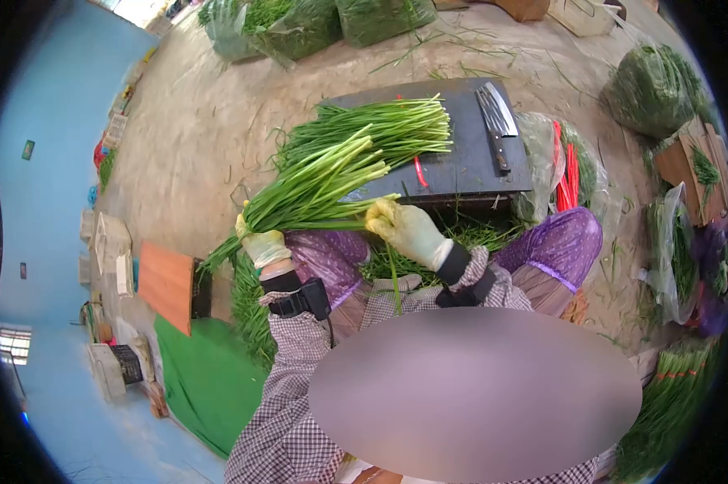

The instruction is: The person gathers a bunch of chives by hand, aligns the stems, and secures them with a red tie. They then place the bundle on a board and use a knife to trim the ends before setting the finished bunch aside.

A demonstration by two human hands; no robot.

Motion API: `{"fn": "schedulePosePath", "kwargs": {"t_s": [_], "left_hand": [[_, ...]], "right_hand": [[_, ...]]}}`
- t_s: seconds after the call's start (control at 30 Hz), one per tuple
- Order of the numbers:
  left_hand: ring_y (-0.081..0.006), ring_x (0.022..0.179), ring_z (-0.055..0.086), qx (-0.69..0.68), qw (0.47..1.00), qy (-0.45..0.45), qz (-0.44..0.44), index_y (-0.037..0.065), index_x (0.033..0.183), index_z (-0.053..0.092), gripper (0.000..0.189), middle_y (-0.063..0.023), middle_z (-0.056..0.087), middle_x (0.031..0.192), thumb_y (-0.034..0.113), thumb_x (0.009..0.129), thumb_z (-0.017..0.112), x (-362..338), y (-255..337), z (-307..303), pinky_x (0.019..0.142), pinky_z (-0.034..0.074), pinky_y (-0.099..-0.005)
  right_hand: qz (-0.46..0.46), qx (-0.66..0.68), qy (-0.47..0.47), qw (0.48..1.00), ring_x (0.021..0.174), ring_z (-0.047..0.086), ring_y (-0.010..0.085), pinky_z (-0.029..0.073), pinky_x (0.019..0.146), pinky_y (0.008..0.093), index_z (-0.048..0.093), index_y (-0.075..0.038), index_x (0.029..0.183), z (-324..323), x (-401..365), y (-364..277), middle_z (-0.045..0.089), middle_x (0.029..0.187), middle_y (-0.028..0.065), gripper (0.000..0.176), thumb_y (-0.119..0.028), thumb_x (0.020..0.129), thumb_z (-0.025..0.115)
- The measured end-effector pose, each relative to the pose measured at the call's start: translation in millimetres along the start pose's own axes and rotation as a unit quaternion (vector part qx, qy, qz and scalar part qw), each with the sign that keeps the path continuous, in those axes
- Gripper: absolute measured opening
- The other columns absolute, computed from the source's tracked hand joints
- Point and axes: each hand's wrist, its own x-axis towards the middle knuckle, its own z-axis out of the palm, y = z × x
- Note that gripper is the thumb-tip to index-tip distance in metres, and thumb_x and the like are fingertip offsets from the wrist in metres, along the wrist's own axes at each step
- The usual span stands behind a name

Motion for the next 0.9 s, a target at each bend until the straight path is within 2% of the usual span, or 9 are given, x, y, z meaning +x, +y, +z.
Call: {"fn": "schedulePosePath", "kwargs": {"t_s": [0.07,0.3,0.33,0.4,0.43,0.53,0.63,0.77,0.9], "left_hand": [[-0.0232,0.104,0.064,0.009,1.000,0.002,0.005,0.005,0.118,0.066,0.038,-0.0074,0.070,0.115,0.036,0.099,0.057,1,-1,-3,0.098,0.050,-0.0443],[-0.0273,0.108,0.064,0.040,0.998,0.042,0.026,0.008,0.119,0.068,0.039,-0.0072,0.070,0.119,0.040,0.099,0.055,-2,26,10,0.099,0.049,-0.0500],[-0.0284,0.108,0.064,0.056,0.997,0.040,0.028,0.009,0.119,0.068,0.040,-0.0071,0.069,0.120,0.041,0.099,0.055,-5,32,17,0.099,0.049,-0.0513],[-0.0310,0.110,0.063,0.072,0.996,0.029,0.034,0.013,0.120,0.068,0.042,-0.0074,0.069,0.122,0.045,0.098,0.054,-2,38,12,0.100,0.048,-0.0527],[-0.0310,0.111,0.063,0.080,0.996,0.036,0.032,0.013,0.121,0.068,0.042,-0.0075,0.069,0.122,0.045,0.098,0.054,-5,40,20,0.100,0.048,-0.0525],[-0.0307,0.111,0.063,0.084,0.996,0.003,0.005,0.012,0.123,0.067,0.043,-0.0069,0.068,0.124,0.044,0.098,0.055,-14,38,34,0.099,0.049,-0.0520],[-0.0284,0.112,0.064,0.112,0.992,-0.051,0.014,0.011,0.124,0.067,0.041,-0.0064,0.068,0.124,0.041,0.099,0.055,-16,35,32,0.097,0.051,-0.0493],[-0.0225,0.112,0.063,0.188,0.975,-0.070,0.099,0.010,0.127,0.064,0.033,-0.0080,0.067,0.124,0.030,0.101,0.055,-16,31,27,0.096,0.056,-0.0385],[-0.0189,0.111,0.062,0.277,0.928,-0.132,0.213,0.006,0.137,0.049,0.035,-0.0076,0.060,0.130,0.015,0.103,0.052,-26,23,27,0.096,0.056,-0.0333]], "right_hand": [[-0.060,-0.152,0.025,0.986,0.080,0.068,0.0299,0.052,0.072,0.0402,0.064,-0.010,0.101,-10,-10,2,0.069,0.092,0.0113,0.017,-0.026,0.098,0.058],[0.072,-0.257,0.046,0.963,0.081,0.068,0.0321,0.054,0.070,0.0393,0.061,-0.011,0.096,-66,-69,63,0.068,0.088,0.0112,0.016,-0.027,0.096,0.059],[0.157,-0.319,0.010,0.935,0.084,0.069,0.0322,0.054,0.073,0.0407,0.065,-0.012,0.106,-66,-80,89,0.069,0.090,0.0122,0.027,-0.035,0.093,0.063],[0.188,-0.339,-0.264,0.883,0.087,0.069,0.0337,0.054,0.076,0.0440,0.065,-0.015,0.124,-73,-93,85,0.070,0.093,0.0136,0.047,-0.047,0.089,0.066],[0.087,-0.402,-0.233,0.881,0.091,0.070,0.0346,0.054,0.080,0.0448,0.059,-0.019,0.137,-67,-106,88,0.071,0.097,0.0147,0.063,-0.055,0.086,0.068],[0.077,-0.370,-0.117,0.919,0.092,0.070,0.0345,0.054,0.082,0.0426,0.063,-0.018,0.133,-61,-68,46,0.072,0.101,0.0154,0.059,-0.055,0.087,0.068],[0.072,-0.011,0.069,0.995,0.085,0.070,0.0280,0.054,0.081,0.0363,0.072,-0.008,0.114,-44,-23,55,0.073,0.097,0.0116,0.035,-0.037,0.096,0.063],[-0.005,0.282,0.238,0.929,0.087,0.067,0.0225,0.052,0.085,0.0333,0.072,-0.002,0.104,-33,10,14,0.071,0.094,0.0070,0.025,-0.024,0.099,0.059],[-0.167,0.037,0.160,0.972,0.099,0.064,0.0246,0.049,0.091,0.0339,0.070,-0.003,0.101,-43,15,-22,0.069,0.105,0.0088,0.017,-0.017,0.095,0.066]]}}
